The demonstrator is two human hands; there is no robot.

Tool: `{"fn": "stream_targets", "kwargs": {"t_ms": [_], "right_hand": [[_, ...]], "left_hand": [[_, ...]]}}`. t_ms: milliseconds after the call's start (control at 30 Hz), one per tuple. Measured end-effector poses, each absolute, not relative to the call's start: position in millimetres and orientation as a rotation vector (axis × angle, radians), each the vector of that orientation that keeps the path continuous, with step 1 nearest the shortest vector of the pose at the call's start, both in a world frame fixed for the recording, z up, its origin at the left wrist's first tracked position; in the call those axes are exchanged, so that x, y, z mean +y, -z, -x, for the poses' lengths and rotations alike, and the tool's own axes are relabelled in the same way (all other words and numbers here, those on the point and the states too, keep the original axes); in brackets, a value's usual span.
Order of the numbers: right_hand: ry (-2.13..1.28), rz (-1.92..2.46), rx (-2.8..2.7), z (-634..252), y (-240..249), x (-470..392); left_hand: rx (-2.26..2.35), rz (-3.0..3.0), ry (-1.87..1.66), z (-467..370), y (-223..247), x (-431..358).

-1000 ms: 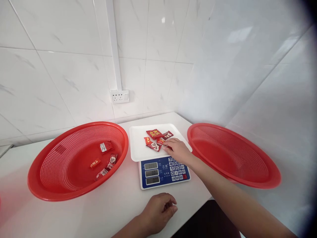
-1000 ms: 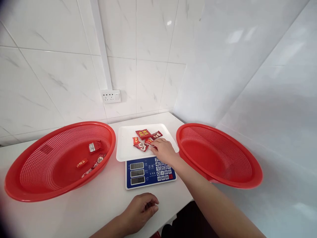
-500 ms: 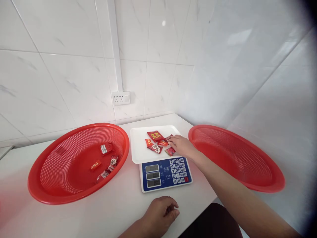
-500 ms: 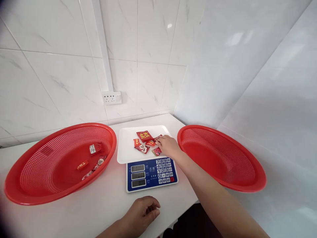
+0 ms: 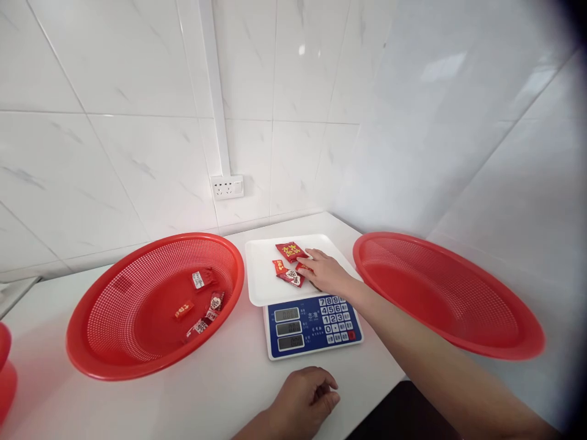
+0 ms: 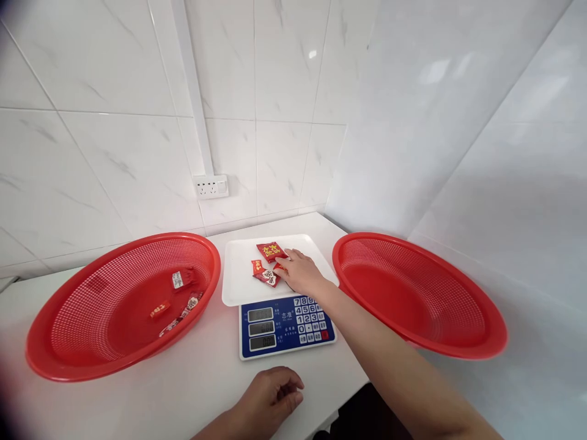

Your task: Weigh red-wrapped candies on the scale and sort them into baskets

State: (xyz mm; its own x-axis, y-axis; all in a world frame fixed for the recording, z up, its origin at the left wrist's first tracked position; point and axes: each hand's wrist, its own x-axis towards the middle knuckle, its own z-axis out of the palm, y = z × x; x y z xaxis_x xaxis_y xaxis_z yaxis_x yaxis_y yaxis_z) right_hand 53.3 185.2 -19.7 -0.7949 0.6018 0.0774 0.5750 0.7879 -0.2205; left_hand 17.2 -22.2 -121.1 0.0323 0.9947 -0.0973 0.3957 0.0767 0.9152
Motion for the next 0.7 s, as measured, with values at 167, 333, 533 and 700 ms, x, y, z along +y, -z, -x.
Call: {"fn": "stream_targets", "kwargs": {"t_ms": [167,333,533,700], "right_hand": [[-0.253,0.781,-2.792,-60,18,179],[-0.238,0.682,-2.771,-63,17,174],[-0.188,0.490,-2.829,-44,15,163],[-0.194,0.377,-2.968,-25,15,160]], "left_hand": [[1.500,-1.442,-0.890,-18,123,-22],[1.494,-1.434,-0.895,-17,124,-20],[1.496,-1.438,-0.911,-17,122,-20],[1.477,-1.443,-0.925,-18,124,-21]]}}
